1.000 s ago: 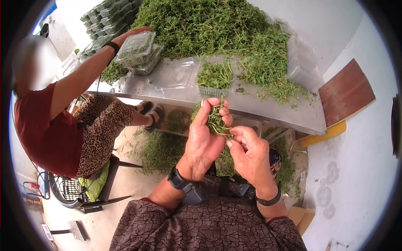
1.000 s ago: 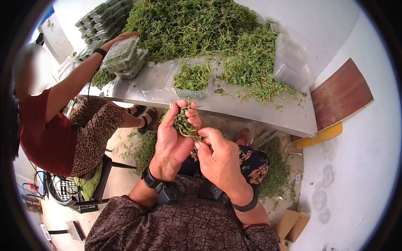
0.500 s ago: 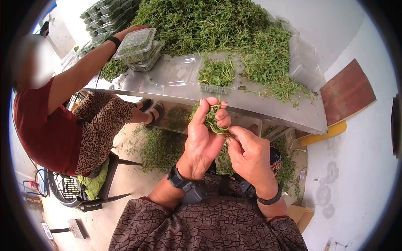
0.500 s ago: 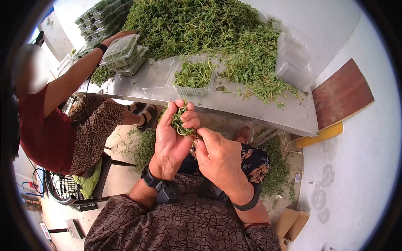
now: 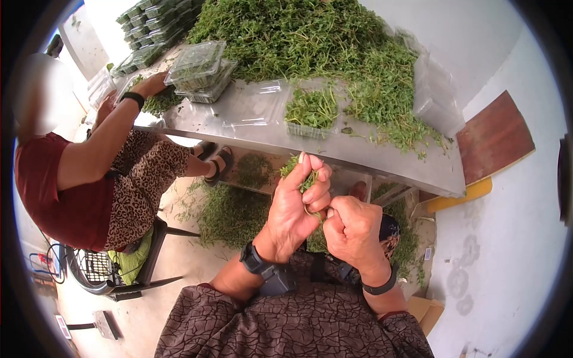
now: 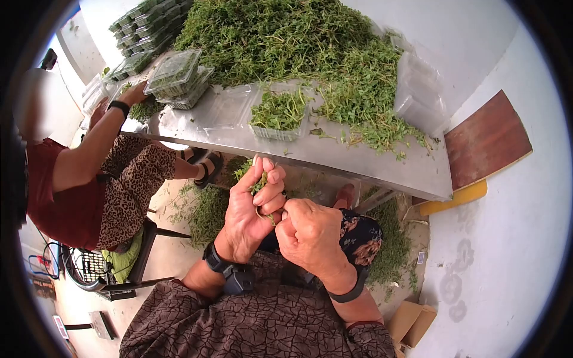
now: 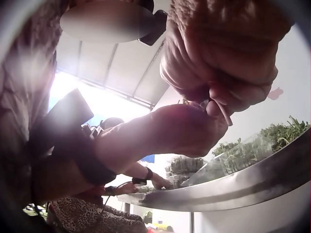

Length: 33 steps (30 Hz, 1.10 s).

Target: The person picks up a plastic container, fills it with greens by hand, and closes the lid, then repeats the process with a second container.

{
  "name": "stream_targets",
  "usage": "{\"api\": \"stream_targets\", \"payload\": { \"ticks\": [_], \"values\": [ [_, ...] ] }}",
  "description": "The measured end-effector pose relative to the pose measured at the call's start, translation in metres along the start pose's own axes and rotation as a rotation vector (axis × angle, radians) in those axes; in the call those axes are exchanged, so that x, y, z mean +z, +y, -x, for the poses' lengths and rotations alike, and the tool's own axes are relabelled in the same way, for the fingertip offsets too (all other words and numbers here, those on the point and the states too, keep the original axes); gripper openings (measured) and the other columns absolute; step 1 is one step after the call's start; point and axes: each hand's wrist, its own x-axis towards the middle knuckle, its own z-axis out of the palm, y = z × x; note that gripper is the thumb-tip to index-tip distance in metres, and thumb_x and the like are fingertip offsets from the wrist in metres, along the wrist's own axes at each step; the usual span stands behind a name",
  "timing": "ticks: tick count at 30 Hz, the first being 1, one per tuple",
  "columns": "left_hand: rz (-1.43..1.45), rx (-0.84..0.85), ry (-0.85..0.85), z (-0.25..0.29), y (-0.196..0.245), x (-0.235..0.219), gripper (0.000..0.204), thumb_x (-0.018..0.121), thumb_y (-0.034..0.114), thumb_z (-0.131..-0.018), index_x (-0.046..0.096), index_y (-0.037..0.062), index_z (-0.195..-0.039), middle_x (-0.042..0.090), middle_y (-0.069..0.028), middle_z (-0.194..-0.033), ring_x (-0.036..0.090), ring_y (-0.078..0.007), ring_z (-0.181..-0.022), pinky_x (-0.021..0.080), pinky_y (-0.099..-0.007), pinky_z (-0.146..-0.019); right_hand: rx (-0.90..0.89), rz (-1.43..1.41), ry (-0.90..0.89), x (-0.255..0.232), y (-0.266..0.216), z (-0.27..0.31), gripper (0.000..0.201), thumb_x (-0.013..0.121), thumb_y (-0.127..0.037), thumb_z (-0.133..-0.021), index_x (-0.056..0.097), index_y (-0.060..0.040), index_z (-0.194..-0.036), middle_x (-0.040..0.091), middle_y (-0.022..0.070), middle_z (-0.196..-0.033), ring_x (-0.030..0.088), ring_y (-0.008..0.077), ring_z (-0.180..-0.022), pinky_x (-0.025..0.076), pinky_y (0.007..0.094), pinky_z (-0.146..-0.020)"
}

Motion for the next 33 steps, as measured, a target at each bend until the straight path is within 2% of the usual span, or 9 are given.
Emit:
{"api": "stream_targets", "payload": {
  "ticks": [6,8,10,12,14,15,16,25,33],
  "values": [
    [0.034,-0.158,-0.238,0.008,0.000,0.011,0.025,0.042,0.027,-0.100,0.053,0.0059,-0.093,0.049,-0.0028,-0.078,0.032,-0.0019,-0.043,0.024,-0.0175,-0.037,0.227,-0.296,-0.014,-0.007,0.007,0.004,0.009,0.050,0.006,-0.074,0.057,0.0024,-0.077,0.054,0.0076,-0.059,0.050,0.0125,-0.048,0.040,0.0267,-0.047],
    [0.040,-0.145,-0.215,0.008,0.004,0.015,0.025,0.042,0.027,-0.100,0.052,0.0053,-0.093,0.048,-0.0029,-0.078,0.033,-0.0016,-0.044,0.025,-0.0172,-0.038,0.496,-0.451,-0.036,-0.012,0.008,0.005,0.008,0.051,0.003,-0.076,0.059,0.0040,-0.077,0.055,0.0087,-0.057,0.051,0.0124,-0.048,0.039,0.0273,-0.047],
    [-0.037,-0.018,-0.124,0.003,0.012,0.014,0.025,0.042,0.027,-0.100,0.053,0.0053,-0.093,0.048,-0.0034,-0.078,0.033,-0.0021,-0.044,0.026,-0.0174,-0.039,0.706,-0.653,0.016,-0.027,0.001,-0.003,0.014,0.047,0.000,-0.086,0.060,0.0023,-0.083,0.058,0.0023,-0.063,0.051,0.0048,-0.053,0.040,0.0201,-0.048],
    [-0.102,-0.003,-0.089,0.001,0.014,0.014,0.025,0.044,0.027,-0.099,0.055,0.0048,-0.094,0.054,-0.0047,-0.082,0.035,-0.0031,-0.046,0.027,-0.0175,-0.040,0.712,-0.751,0.103,-0.032,0.007,-0.003,0.015,0.047,-0.002,-0.091,0.061,0.0010,-0.088,0.062,0.0033,-0.071,0.053,0.0041,-0.054,0.041,0.0177,-0.048],
    [-0.634,0.027,0.147,0.003,0.008,0.023,0.022,0.047,0.025,-0.097,0.056,0.0039,-0.097,0.059,-0.0065,-0.088,0.039,-0.0048,-0.050,0.031,-0.0173,-0.043,0.691,-0.760,0.142,-0.030,0.005,-0.004,0.015,0.047,-0.003,-0.092,0.061,0.0009,-0.090,0.063,0.0037,-0.075,0.054,0.0044,-0.055,0.041,0.0176,-0.048],
    [-0.719,-0.001,0.097,0.002,0.005,0.016,0.023,0.049,0.023,-0.096,0.057,0.0027,-0.102,0.062,-0.0065,-0.092,0.043,-0.0063,-0.055,0.034,-0.0179,-0.048,0.679,-0.768,0.176,-0.028,0.004,-0.005,0.014,0.048,-0.004,-0.092,0.061,0.0009,-0.092,0.064,0.0040,-0.079,0.056,0.0047,-0.056,0.042,0.0175,-0.048],
    [-0.739,-0.086,0.039,0.002,0.004,0.012,0.023,0.051,0.021,-0.096,0.056,0.0036,-0.109,0.061,-0.0038,-0.093,0.046,-0.0064,-0.061,0.036,-0.0184,-0.051,0.671,-0.770,0.178,-0.026,0.004,-0.004,0.014,0.048,-0.004,-0.092,0.061,0.0009,-0.092,0.064,0.0040,-0.079,0.056,0.0047,-0.056,0.042,0.0175,-0.048],
    [-0.833,-0.047,0.013,0.002,-0.008,0.016,0.040,0.060,0.003,-0.088,0.049,0.0051,-0.126,0.056,0.0021,-0.092,0.049,-0.0049,-0.070,0.041,-0.0202,-0.058,0.493,-0.623,0.206,-0.008,0.020,0.000,0.013,0.055,0.001,-0.088,0.063,0.0024,-0.098,0.063,0.0071,-0.104,0.058,0.0060,-0.074,0.049,0.0200,-0.057],
    [-1.110,0.077,0.045,-0.007,-0.010,0.006,0.034,0.061,0.004,-0.087,0.054,0.0051,-0.120,0.058,0.0018,-0.088,0.051,-0.0045,-0.072,0.042,-0.0191,-0.059,0.562,-0.668,0.208,-0.003,0.023,-0.004,0.013,0.057,-0.002,-0.089,0.064,0.0029,-0.098,0.064,0.0055,-0.094,0.054,0.0052,-0.064,0.047,0.0197,-0.055]
  ]
}}
